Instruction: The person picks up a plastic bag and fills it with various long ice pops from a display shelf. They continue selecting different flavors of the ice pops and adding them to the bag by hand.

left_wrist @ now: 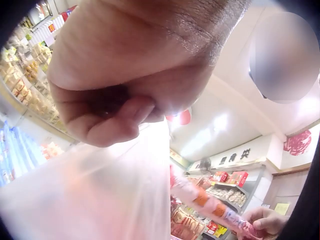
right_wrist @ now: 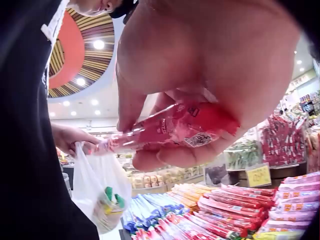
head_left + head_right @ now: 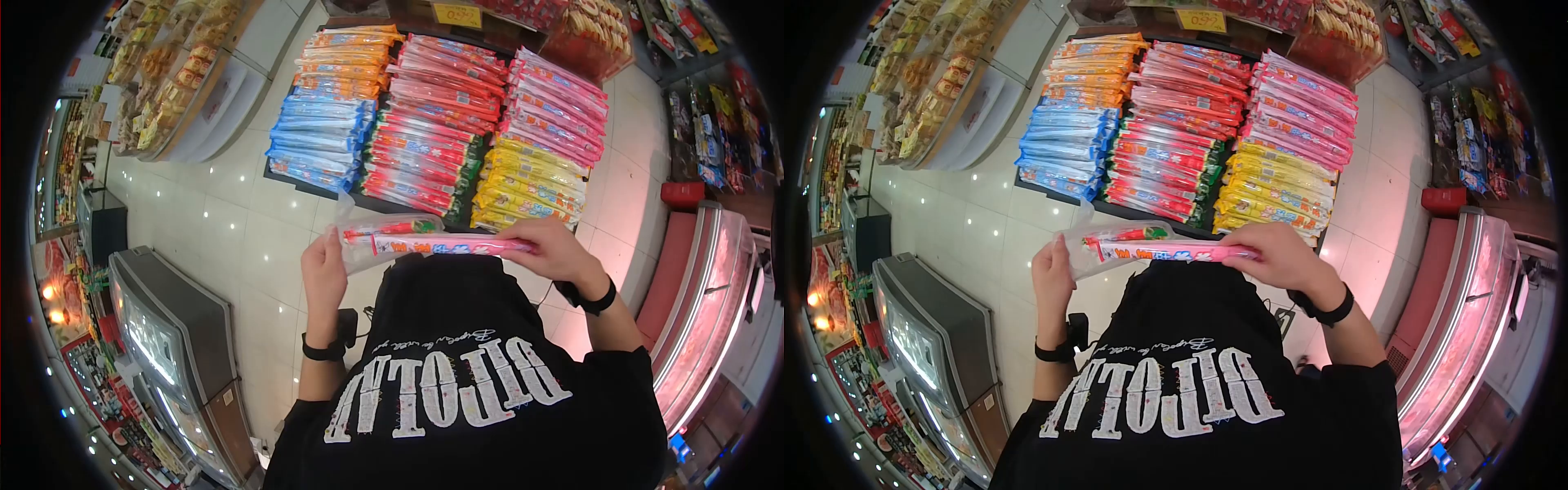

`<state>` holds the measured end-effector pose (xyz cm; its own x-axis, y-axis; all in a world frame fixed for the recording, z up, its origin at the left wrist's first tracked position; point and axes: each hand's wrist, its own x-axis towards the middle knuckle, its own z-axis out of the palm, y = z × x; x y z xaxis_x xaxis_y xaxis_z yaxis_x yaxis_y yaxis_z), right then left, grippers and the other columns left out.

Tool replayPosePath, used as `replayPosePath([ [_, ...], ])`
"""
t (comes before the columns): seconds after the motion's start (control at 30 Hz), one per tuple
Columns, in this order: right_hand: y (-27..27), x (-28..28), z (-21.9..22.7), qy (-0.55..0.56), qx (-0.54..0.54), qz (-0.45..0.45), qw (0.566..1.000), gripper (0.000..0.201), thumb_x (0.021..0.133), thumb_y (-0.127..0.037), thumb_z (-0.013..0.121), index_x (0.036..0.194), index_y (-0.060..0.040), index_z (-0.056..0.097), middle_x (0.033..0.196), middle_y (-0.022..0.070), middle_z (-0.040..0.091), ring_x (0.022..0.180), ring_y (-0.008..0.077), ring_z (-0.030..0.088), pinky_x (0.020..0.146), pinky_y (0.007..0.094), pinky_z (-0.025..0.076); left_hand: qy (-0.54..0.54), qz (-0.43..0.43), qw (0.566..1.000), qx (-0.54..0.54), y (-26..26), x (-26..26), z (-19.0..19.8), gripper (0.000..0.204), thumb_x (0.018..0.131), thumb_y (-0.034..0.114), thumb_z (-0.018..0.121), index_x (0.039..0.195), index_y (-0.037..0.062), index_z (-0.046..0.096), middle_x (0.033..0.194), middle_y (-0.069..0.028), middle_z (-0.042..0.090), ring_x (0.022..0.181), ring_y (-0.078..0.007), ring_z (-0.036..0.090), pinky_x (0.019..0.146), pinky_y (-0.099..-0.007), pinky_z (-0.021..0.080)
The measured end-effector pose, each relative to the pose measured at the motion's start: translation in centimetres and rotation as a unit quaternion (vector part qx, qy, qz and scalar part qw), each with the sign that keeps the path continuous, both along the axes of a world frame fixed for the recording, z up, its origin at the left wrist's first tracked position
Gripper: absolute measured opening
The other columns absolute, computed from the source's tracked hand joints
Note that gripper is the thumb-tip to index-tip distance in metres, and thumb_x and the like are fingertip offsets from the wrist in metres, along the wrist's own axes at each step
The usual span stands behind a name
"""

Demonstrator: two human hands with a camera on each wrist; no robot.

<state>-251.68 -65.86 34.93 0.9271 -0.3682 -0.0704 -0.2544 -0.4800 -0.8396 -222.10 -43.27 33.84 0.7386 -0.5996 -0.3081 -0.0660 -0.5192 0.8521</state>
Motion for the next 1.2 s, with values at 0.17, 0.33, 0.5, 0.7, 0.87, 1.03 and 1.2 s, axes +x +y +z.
replayPosePath([
  [0.17,8.3,9.4,-0.3,-0.016,-0.022,0.043,0.999,0.03,0.089,-0.017,0.065,0.115,-0.0028,0.063,0.106,0.0177,0.067,0.095,0.0369,0.065,0.082,0.0433,0.053,-0.011,-0.048,0.998,-0.029,4.0,1.7,0.2,0.035,0.104,0.023,0.052,0.092,-0.0065,0.068,0.07,-0.0062,0.063,0.067,-0.0092,0.052,0.062,-0.0295,0.044],
  [0.33,16.3,17.1,-2.8,-0.075,-0.022,0.126,0.989,0.039,0.088,-0.015,0.064,0.122,0.0025,0.057,0.126,0.0215,0.059,0.115,0.0392,0.058,0.099,0.0442,0.048,-0.027,-0.055,0.997,-0.043,8.8,4.5,0.1,0.038,0.104,0.025,0.052,0.086,-0.0068,0.064,0.063,-0.0056,0.055,0.063,-0.0087,0.046,0.058,-0.0307,0.041],
  [0.5,18.2,18.7,-2.2,-0.075,0.048,0.106,0.99,0.031,0.092,-0.018,0.064,0.118,-0.0007,0.064,0.114,0.0171,0.067,0.103,0.034,0.066,0.09,0.0398,0.052,-0.011,-0.021,0.999,-0.048,13.3,7.4,0.3,0.039,0.104,0.026,0.051,0.088,-0.0073,0.065,0.064,-0.0069,0.056,0.064,-0.0093,0.047,0.058,-0.0304,0.042],
  [0.7,15.9,20.1,-7.2,0.049,0.182,-0.081,0.979,0.023,0.095,-0.015,0.064,0.113,-0.0021,0.068,0.102,0.0092,0.072,0.098,0.017,0.067,0.088,0.0315,0.052,-0.003,0.005,0.999,-0.035,16.9,10.5,0.3,0.037,0.103,0.024,0.05,0.094,-0.0081,0.065,0.066,-0.0079,0.059,0.065,-0.0112,0.049,0.06,-0.031,0.042],
  [0.87,13.3,23.7,-13.6,0.124,0.055,-0.155,0.979,0.032,0.089,-0.023,0.068,0.111,-0.001,0.067,0.101,0.0149,0.071,0.094,0.0255,0.068,0.084,0.0365,0.053,-0.017,0.064,0.998,0.0,20.0,13.0,0.6,0.035,0.103,0.022,0.049,0.093,-0.0083,0.064,0.066,-0.0075,0.058,0.064,-0.0113,0.048,0.059,-0.0305,0.041],
  [1.03,11.5,30.3,-20.2,0.101,-0.061,-0.147,0.982,0.039,0.087,-0.022,0.067,0.119,0.0006,0.061,0.114,0.0213,0.066,0.107,0.0374,0.063,0.094,0.0434,0.05,-0.027,0.118,0.993,0.005,22.0,16.0,0.1,0.04,0.105,0.028,0.048,0.08,-0.0015,0.06,0.059,-0.0008,0.053,0.049,-0.0085,0.046,0.044,-0.0263,0.037],
  [1.2,9.3,38.0,-23.8,0.048,-0.204,-0.124,0.97,0.037,0.084,-0.018,0.068,0.116,-0.0019,0.059,0.115,0.0174,0.061,0.109,0.0356,0.059,0.091,0.0453,0.049,0.023,0.163,0.984,0.066,21.7,18.9,1.3,0.04,0.104,0.025,0.047,0.086,-0.0058,0.065,0.06,0.0005,0.052,0.052,-0.0071,0.046,0.047,-0.0267,0.036],
])
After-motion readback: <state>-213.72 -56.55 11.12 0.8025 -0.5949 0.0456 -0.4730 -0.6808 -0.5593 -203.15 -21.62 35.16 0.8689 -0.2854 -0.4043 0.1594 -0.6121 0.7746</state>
